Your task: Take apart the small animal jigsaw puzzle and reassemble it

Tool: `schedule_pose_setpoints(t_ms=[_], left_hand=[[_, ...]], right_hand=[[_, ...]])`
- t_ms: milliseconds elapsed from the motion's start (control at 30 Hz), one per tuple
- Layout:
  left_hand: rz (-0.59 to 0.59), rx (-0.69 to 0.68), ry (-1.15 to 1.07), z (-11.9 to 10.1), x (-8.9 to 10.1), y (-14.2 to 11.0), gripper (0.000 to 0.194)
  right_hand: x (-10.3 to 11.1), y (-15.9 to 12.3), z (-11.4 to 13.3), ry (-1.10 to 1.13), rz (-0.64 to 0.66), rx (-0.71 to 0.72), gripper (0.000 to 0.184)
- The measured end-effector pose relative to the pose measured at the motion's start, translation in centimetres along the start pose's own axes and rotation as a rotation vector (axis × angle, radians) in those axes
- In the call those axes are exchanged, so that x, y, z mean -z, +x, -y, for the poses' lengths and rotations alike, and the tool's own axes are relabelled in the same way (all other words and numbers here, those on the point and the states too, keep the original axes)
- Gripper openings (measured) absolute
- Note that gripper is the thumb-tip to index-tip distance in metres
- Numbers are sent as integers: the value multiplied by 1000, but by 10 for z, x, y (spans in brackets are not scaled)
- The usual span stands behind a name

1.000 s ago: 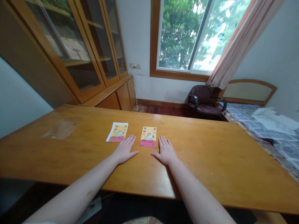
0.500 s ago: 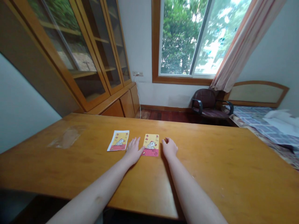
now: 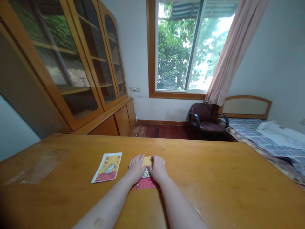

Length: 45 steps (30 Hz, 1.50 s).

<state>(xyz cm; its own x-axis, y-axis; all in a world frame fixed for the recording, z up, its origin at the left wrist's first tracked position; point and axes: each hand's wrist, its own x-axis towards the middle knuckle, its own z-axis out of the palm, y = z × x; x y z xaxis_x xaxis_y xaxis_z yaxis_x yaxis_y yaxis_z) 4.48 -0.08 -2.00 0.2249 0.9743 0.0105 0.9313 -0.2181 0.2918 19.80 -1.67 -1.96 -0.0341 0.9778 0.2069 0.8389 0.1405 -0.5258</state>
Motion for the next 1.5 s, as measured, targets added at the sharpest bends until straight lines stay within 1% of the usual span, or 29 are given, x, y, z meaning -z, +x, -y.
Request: schedule_pose_setpoints(t_ms=[33, 133, 267, 333, 400, 433, 533, 633, 767, 867, 967, 1100, 1167, 1300, 1400, 1500], left_hand=[[-7, -2, -4, 1, 0, 1, 62], [-42, -40, -14, 2, 1, 4, 55], [-51, -84, -16, 1, 7, 7, 52], [-56, -92, -16, -1, 12, 6, 52], [-46, -87, -30, -3, 16, 6, 53], [-31, -79, -41, -3, 18, 6, 55], [4, -56, -97, -2, 18, 7, 61], [12, -104, -208, 0, 15, 10, 59], [18, -181, -296, 3, 9, 12, 48], [1, -216, -259, 3, 5, 11, 46], [5, -231, -180, 0, 5, 9, 46], [0, -292, -140, -5, 9, 7, 37], [-22, -281, -139, -7, 11, 7, 33], [-49, -230, -139, -9, 10, 10, 21], [-76, -205, -169, -8, 8, 11, 16], [-107, -178, -220, -6, 8, 11, 16]], right_hand=[[-1, 1, 0, 36, -3, 15, 32], [-3, 4, -1, 86, -45, 6, 35], [-2, 6, -3, 34, -27, 32, 31], [-1, 6, -3, -14, -31, 31, 36], [-2, 5, -3, -71, -19, 27, 46], [-3, 5, -3, -92, -1, 39, 48], [-4, 4, -4, -97, 44, 64, 45], [-3, 5, -3, -58, 44, 35, 37], [-1, 6, -3, 2, 27, 24, 24], [-1, 8, -6, 64, 8, 24, 18], [-2, 10, -10, 119, 15, 49, 17], [-2, 10, -11, 180, -37, 42, 13], [-1, 10, -10, 206, -57, 28, 10], [1, 9, -7, 289, -31, -49, 9], [0, 8, -6, 412, -30, -119, 13], [1, 8, -7, 497, -50, -154, 18]])
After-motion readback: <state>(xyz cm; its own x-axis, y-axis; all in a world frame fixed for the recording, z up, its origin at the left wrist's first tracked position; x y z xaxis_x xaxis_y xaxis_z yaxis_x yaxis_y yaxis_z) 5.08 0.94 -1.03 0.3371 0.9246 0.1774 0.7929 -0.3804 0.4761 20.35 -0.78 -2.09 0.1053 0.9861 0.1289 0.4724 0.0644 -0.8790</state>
